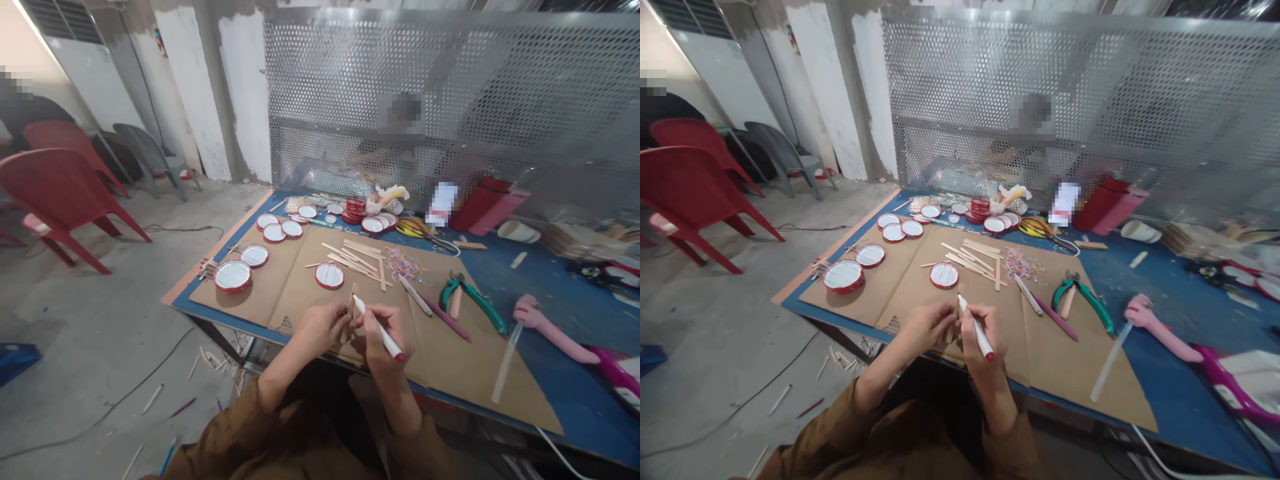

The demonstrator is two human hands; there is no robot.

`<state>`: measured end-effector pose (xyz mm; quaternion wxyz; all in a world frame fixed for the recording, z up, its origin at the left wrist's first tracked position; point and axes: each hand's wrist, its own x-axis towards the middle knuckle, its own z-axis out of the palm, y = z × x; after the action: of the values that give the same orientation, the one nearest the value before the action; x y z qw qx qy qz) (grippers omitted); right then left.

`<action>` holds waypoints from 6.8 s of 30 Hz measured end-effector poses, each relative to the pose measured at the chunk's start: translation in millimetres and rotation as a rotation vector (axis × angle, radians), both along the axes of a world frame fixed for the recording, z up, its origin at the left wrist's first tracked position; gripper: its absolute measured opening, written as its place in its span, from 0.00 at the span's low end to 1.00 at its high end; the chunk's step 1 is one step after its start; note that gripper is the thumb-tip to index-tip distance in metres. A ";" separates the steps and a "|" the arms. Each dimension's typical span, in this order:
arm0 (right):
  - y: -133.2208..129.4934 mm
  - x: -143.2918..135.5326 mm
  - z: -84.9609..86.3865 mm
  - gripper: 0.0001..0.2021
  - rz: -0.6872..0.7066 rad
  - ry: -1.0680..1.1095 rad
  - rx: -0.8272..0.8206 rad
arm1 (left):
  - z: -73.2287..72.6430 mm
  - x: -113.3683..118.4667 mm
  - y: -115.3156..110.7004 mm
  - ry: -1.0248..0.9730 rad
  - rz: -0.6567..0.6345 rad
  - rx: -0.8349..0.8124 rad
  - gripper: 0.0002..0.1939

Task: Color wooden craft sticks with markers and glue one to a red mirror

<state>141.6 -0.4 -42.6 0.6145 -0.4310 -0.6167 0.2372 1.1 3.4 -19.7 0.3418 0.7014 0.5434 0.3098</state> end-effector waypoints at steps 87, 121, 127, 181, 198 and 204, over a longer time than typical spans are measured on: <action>-1.7 0.8 -6.9 0.06 -0.033 -0.021 0.009 | 0.3 -0.3 -1.5 0.067 0.015 0.020 0.09; -3.8 -3.5 7.4 0.04 -0.042 0.049 0.018 | -2.4 -0.9 -1.3 0.085 0.019 0.033 0.08; -3.3 -2.6 4.0 0.05 -0.025 0.029 -0.003 | -2.2 -0.4 -1.8 0.045 0.013 0.010 0.07; -3.6 -2.1 1.1 0.05 -0.039 -0.034 0.030 | -4.2 0.5 -0.6 0.058 0.031 0.020 0.07; -5.2 -2.8 2.5 0.05 -0.012 0.001 0.019 | -4.7 0.3 -1.5 -0.003 0.017 0.037 0.09; -3.2 0.0 -4.4 0.06 -0.037 -0.085 0.024 | -5.4 -0.2 -1.2 0.023 0.028 0.044 0.07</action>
<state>141.6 -3.5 -47.0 0.5972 -0.4447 -0.6370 0.1996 0.9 2.2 -25.1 0.3154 0.7046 0.5501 0.3185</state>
